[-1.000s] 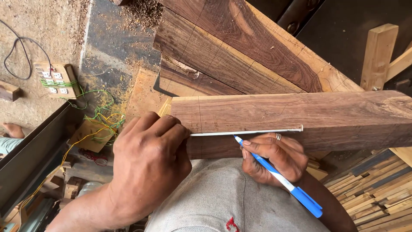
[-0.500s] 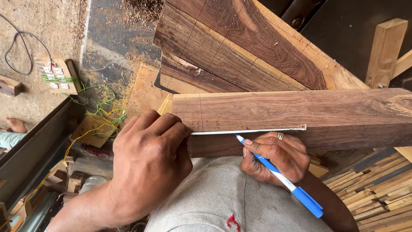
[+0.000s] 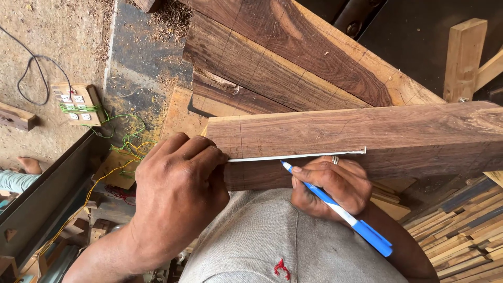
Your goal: Measuring and marking wood blocks using a ruler and try square.
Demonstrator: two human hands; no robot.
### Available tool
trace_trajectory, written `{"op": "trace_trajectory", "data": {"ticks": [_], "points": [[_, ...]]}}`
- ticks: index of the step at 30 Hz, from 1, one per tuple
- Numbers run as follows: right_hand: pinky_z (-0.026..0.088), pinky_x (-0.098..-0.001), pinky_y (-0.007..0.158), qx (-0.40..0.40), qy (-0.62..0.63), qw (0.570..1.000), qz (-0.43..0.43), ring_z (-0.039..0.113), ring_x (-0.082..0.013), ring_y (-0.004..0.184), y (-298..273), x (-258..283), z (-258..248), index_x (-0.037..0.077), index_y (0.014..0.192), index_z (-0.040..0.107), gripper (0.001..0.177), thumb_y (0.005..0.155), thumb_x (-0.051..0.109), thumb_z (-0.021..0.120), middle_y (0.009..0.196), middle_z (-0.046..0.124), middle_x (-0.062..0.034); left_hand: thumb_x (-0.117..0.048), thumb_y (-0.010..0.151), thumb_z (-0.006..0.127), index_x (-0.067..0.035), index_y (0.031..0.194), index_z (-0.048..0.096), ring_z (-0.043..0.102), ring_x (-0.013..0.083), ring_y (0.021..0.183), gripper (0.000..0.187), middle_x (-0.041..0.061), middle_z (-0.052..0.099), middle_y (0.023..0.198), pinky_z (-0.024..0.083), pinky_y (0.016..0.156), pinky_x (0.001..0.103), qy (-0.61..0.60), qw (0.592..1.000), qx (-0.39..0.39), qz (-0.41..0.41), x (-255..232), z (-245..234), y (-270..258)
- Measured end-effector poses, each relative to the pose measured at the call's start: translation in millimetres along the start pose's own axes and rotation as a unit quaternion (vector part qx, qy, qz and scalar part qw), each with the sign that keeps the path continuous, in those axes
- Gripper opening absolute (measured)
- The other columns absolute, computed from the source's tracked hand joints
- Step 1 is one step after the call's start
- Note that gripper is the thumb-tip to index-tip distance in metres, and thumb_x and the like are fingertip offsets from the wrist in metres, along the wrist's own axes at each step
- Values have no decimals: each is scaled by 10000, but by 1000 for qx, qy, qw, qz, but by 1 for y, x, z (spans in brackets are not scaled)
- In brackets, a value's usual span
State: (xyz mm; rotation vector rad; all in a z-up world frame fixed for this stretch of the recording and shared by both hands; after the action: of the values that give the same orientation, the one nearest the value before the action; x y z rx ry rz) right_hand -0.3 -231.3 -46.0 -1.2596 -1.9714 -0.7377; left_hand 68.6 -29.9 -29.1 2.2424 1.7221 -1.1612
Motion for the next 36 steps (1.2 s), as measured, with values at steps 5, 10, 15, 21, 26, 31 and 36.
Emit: {"op": "trace_trajectory", "data": {"ticks": [5, 10, 15, 21, 26, 31, 36], "points": [[604, -226, 580, -10, 62, 998, -2, 748, -116, 687, -2, -1, -3, 45, 1009, 648, 161, 917, 77, 777, 766, 723, -43, -24, 655, 718, -93, 746, 725, 610, 278, 752, 114, 57, 638, 745, 508, 685, 420, 9, 1000, -10, 5, -1, 0, -1], [606, -257, 601, -9, 35, 999, -7, 749, -141, 706, 6, 3, -1, 17, 1006, 650, 155, 915, 64, 766, 754, 710, -56, -39, 676, 731, -88, 742, 716, 613, 282, 763, 84, 60, 644, 773, 507, 692, 425, 3, 1000, -23, 13, 0, 0, -3], [602, -259, 584, -5, 44, 999, -2, 752, -154, 713, 2, -2, -2, 17, 973, 646, 149, 899, 56, 770, 756, 714, -63, -41, 670, 725, -87, 754, 725, 625, 291, 781, 95, 60, 656, 794, 508, 707, 443, -2, 999, -29, 19, -1, -1, -3], [573, -277, 517, -128, 349, 928, 37, 678, -142, 615, -43, -32, -21, 70, 987, 586, 77, 1006, 63, 660, 753, 658, -57, -64, 684, 736, -92, 782, 761, 629, 306, 780, 105, 68, 679, 790, 524, 711, 433, -11, 998, -52, 34, -4, -3, -3], [552, -294, 497, -350, 298, 888, 2, 637, -169, 605, -69, -60, -51, 66, 1142, 549, 153, 1050, 170, 614, 830, 618, -95, -32, 739, 744, -83, 752, 763, 671, 266, 755, 57, 68, 707, 789, 554, 706, 413, 17, 996, -77, 51, 7, 8, -8], [638, -344, 583, -456, -17, 887, -69, 734, -215, 696, -79, -45, -126, 11, 1073, 534, 296, 1092, 301, 482, 851, 634, -129, -49, 723, 821, -61, 795, 796, 699, 203, 740, 77, 73, 739, 804, 573, 669, 353, -87, 990, -100, 56, 29, -1, -11], [528, -501, 1135, -204, -230, 951, -25, 619, -438, 1171, -52, -28, -122, -64, 1267, 526, 804, 981, 685, 595, 1153, 644, -288, -27, 848, 830, -76, 871, 770, 676, 76, 688, 81, 23, 756, 803, 519, 600, 208, -378, 911, -148, -77, 109, 25, -30]]}}
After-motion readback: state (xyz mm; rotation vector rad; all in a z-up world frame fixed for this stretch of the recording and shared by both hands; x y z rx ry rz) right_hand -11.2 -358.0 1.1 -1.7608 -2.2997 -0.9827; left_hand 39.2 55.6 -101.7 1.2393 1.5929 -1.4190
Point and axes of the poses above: each hand's wrist, its own y-axis towards the middle knuckle, its own z-axis out of the palm, x = y × z, the point moved 8 cm from there along y, towards the middle knuckle
